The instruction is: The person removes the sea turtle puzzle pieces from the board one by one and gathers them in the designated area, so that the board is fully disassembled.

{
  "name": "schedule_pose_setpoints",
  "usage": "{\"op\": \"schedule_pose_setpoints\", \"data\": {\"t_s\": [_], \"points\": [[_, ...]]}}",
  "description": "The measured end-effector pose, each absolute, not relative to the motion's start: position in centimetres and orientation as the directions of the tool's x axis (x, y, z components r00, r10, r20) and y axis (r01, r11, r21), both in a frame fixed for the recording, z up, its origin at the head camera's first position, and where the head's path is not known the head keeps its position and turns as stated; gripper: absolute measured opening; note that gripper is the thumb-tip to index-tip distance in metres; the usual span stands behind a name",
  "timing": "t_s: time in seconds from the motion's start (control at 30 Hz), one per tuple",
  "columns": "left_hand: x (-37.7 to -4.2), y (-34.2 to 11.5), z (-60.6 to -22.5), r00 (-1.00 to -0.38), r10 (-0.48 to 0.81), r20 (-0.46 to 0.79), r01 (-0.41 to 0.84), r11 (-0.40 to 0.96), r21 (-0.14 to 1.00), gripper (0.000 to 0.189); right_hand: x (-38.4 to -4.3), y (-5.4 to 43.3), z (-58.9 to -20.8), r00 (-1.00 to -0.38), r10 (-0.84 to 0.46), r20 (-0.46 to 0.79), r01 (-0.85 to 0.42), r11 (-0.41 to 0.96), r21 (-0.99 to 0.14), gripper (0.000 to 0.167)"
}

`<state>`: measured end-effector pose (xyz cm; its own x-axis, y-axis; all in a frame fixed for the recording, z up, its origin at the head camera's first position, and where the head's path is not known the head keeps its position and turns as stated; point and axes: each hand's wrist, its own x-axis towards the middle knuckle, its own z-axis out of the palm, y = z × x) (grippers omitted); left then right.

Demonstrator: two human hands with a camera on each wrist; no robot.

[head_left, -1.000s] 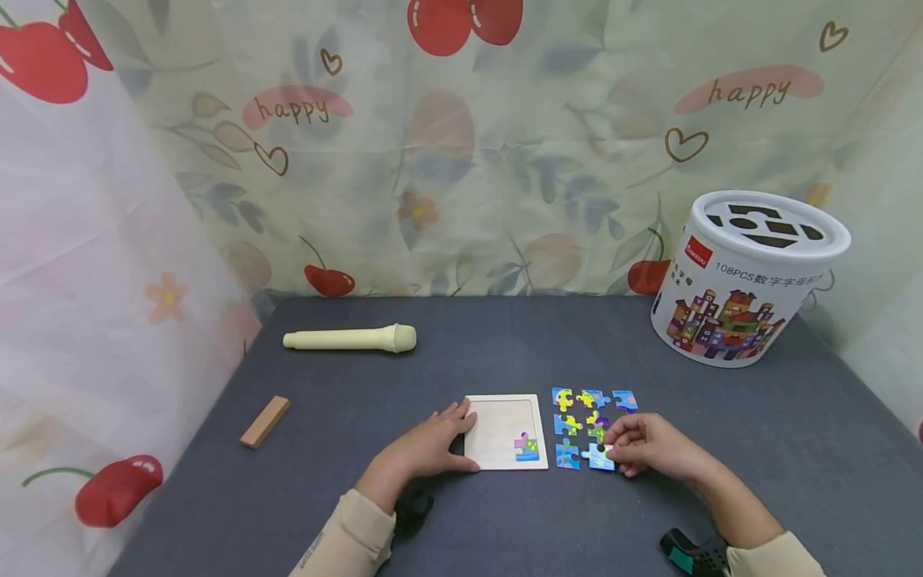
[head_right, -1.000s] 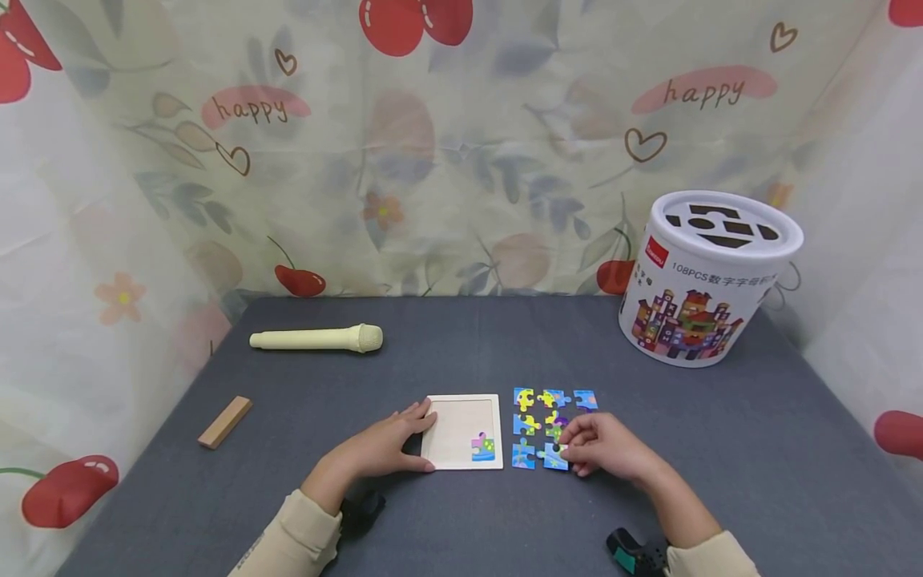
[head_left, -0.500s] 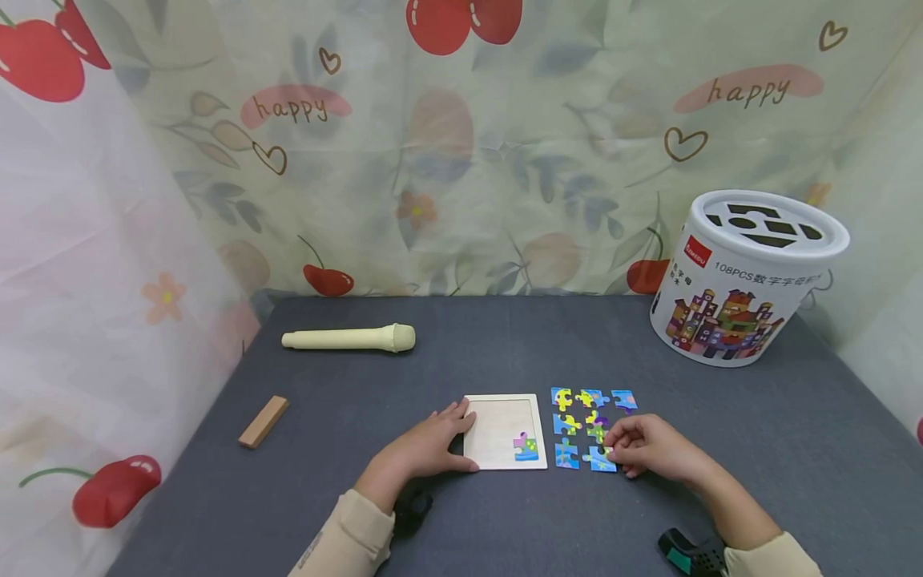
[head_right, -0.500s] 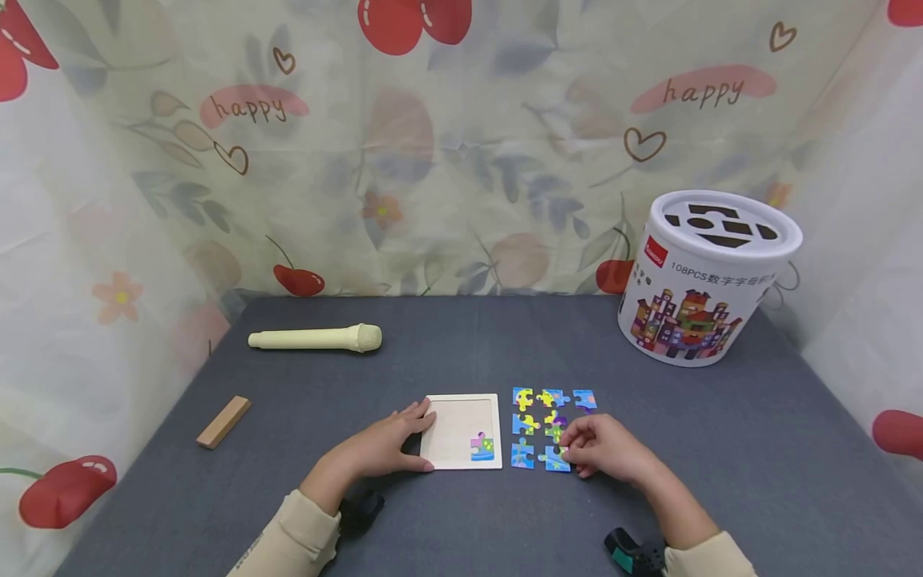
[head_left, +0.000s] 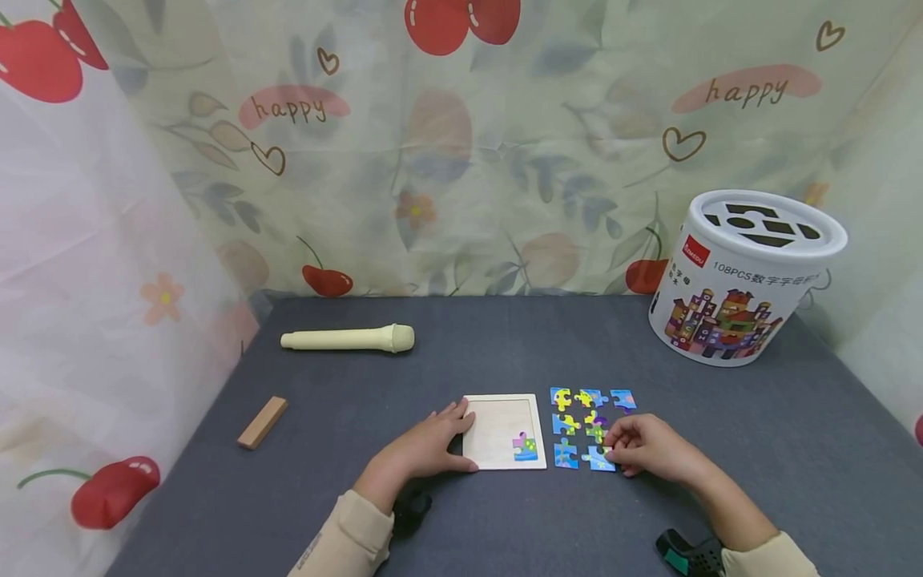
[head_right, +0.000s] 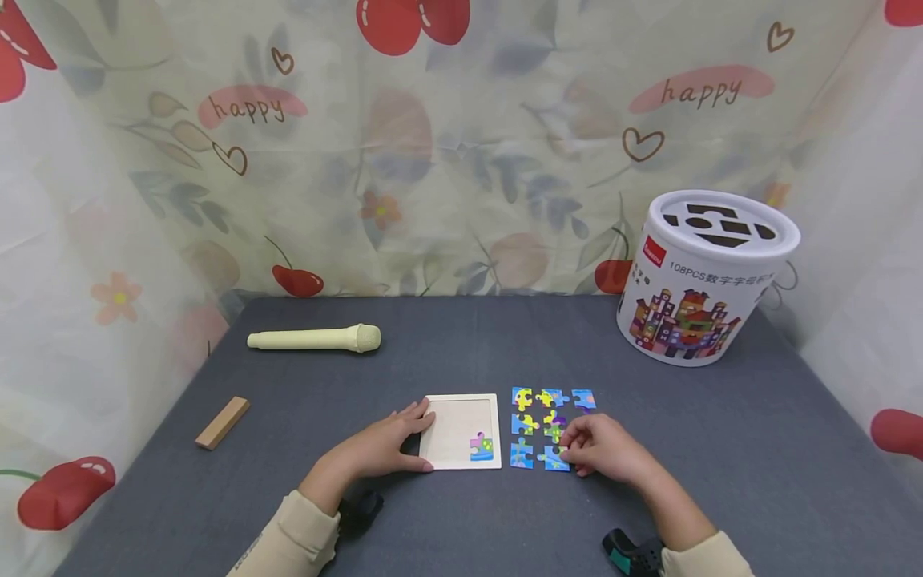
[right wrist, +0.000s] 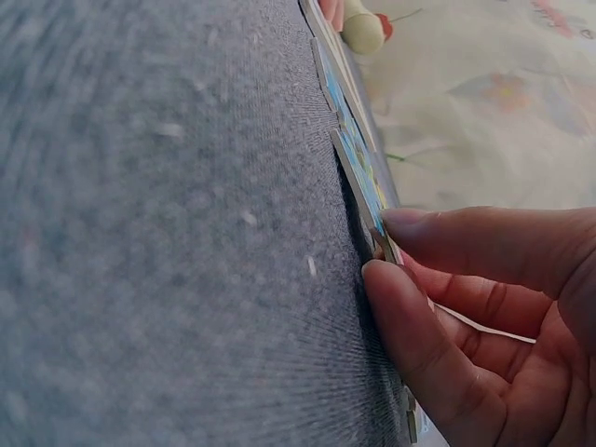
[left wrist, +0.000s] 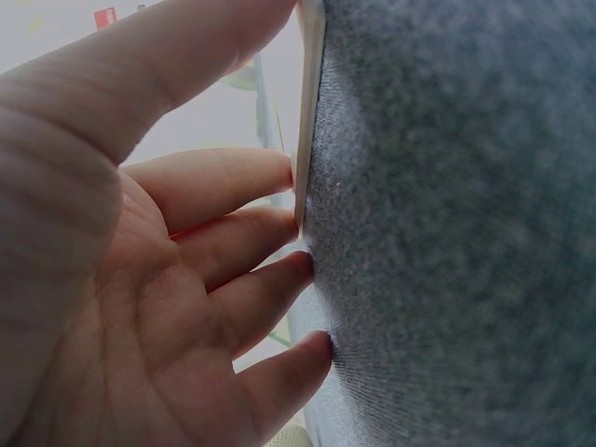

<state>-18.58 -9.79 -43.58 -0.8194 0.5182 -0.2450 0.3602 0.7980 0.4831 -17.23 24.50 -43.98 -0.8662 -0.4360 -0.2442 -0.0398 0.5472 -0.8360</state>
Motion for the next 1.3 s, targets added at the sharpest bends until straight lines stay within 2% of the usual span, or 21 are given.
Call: {"op": "schedule_pose_setpoints", "data": {"t_s": [0.67, 1.3], "points": [[-18.6, -9.9, -43.7, -0.819, 0.521, -0.241, 0.360, 0.793, 0.491, 0.078, -17.3, 24.5, -43.4, -0.878, -0.411, -0.245, -0.049, 0.585, -0.809, 0.029], [-18.7, -9.7, -43.6, -0.822, 0.508, -0.256, 0.352, 0.808, 0.472, 0.078, -18.7, 21.4, -42.5, -0.868, -0.480, -0.125, -0.202, 0.574, -0.794, 0.023]]}}
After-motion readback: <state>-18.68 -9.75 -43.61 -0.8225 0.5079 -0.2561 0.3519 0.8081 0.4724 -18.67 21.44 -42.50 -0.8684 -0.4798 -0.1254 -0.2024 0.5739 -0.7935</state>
